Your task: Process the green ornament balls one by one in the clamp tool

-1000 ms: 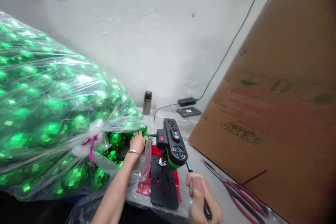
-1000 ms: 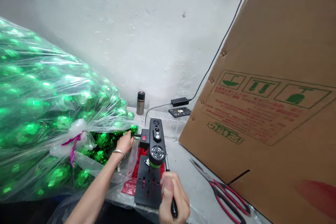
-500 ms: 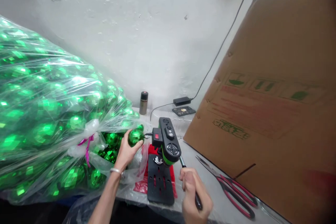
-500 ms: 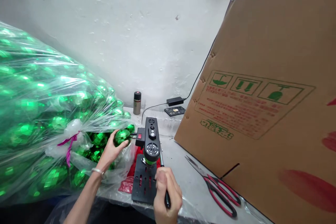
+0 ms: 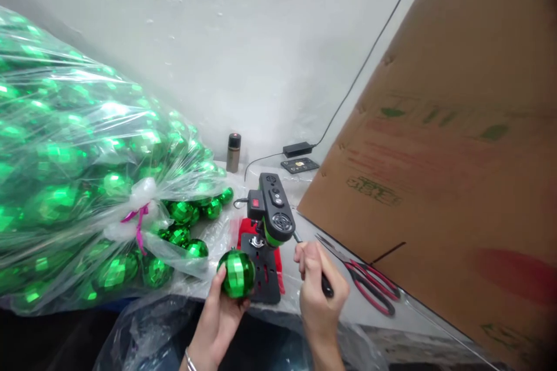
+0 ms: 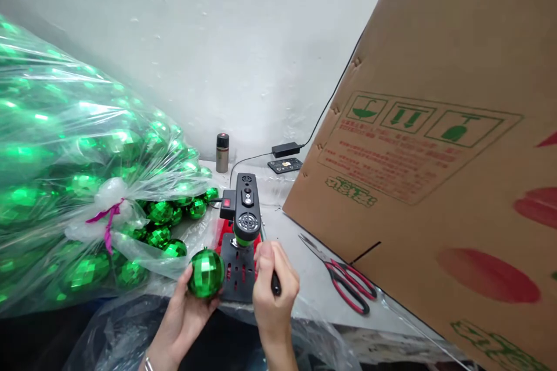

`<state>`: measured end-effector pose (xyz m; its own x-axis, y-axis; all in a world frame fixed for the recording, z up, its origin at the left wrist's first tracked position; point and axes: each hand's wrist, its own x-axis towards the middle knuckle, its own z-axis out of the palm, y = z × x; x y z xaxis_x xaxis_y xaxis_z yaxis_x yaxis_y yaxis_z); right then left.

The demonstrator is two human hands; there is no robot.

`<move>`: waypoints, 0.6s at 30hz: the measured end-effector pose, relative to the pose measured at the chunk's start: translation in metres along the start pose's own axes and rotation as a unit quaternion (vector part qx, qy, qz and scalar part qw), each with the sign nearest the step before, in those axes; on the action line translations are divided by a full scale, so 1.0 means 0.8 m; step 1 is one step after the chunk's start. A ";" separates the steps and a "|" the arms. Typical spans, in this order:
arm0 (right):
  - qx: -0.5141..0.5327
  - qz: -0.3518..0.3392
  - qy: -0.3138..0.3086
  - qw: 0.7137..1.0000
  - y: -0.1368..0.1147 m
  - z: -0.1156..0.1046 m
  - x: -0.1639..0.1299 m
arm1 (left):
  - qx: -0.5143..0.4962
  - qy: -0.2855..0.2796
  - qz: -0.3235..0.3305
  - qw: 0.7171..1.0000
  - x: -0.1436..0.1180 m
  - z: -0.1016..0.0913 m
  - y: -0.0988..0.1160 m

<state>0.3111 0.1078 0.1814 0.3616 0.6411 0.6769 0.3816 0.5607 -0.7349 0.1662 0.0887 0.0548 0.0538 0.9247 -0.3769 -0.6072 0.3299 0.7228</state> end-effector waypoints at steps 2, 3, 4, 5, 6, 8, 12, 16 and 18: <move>0.001 0.005 -0.001 1.000 0.000 0.000 -0.002 | 0.086 -0.012 0.077 0.993 -0.006 -0.007 -0.003; 0.003 0.006 -0.002 1.000 0.001 -0.001 -0.003 | 0.144 -0.016 0.118 0.982 -0.009 -0.010 -0.003; 0.006 0.008 -0.005 1.000 0.001 -0.001 -0.003 | 0.206 -0.014 0.151 0.967 -0.011 -0.012 -0.001; 0.009 0.007 -0.007 1.000 0.001 -0.002 -0.003 | 0.267 -0.009 0.172 0.948 -0.012 -0.014 0.001; 0.010 0.007 -0.009 1.000 0.001 -0.002 -0.003 | 0.324 -0.002 0.180 0.929 -0.011 -0.015 0.005; 0.011 0.005 -0.011 1.000 0.001 -0.003 -0.003 | 0.419 0.002 0.176 0.891 -0.006 -0.015 0.012; 0.004 0.004 -0.025 1.000 0.000 -0.005 -0.002 | 0.503 -0.017 0.217 0.836 0.016 -0.011 0.025; -0.002 -0.007 -0.034 0.999 -0.002 -0.006 -0.001 | 0.526 0.003 0.230 0.819 0.037 -0.006 0.029; 0.001 -0.015 -0.037 0.999 -0.004 -0.007 0.000 | 0.540 0.002 0.235 0.808 0.044 -0.004 0.028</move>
<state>0.3146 0.1035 0.1840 0.2866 0.6607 0.6938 0.3904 0.5808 -0.7143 0.1517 0.1279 0.0560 0.0153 0.9963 0.0851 0.4863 -0.0818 0.8700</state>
